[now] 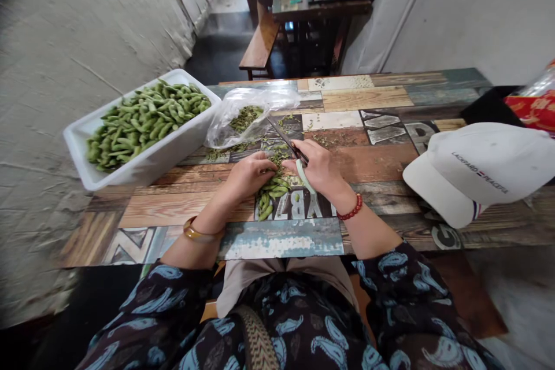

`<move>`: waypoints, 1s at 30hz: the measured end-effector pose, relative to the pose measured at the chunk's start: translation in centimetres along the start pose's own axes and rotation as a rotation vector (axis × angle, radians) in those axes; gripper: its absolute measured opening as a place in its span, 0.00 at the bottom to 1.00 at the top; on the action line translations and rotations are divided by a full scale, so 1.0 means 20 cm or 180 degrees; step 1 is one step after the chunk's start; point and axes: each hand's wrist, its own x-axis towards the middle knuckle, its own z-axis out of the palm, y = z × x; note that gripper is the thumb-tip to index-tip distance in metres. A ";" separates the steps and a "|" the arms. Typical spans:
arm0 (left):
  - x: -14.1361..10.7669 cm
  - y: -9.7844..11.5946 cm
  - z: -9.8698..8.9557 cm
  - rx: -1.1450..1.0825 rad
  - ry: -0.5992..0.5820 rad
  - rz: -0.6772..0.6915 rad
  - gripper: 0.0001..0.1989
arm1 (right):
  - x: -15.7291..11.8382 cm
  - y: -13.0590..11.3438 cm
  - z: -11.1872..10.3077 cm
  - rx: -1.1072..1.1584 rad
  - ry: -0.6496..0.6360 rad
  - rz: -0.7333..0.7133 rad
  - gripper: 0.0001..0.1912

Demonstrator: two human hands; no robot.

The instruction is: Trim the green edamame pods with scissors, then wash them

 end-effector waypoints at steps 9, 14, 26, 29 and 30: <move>0.01 -0.02 -0.05 -0.1424 0.0518 -0.0232 0.03 | 0.00 0.00 -0.01 0.0055 -0.0070 -0.0015 0.20; 0.00 0.00 -0.07 -0.3260 0.0680 -0.0879 0.14 | -0.01 -0.02 -0.01 -0.0003 -0.0100 -0.0040 0.20; 0.00 0.01 -0.06 -0.3790 0.0983 -0.0866 0.21 | -0.03 -0.03 -0.01 0.0099 -0.0765 -0.0252 0.24; 0.00 0.00 -0.05 -0.3538 0.1013 -0.0705 0.22 | -0.03 -0.03 -0.01 0.0040 -0.0797 -0.0223 0.24; 0.00 0.00 -0.05 -0.3493 0.1002 -0.0680 0.22 | -0.03 -0.02 -0.01 0.0035 -0.0808 -0.0214 0.24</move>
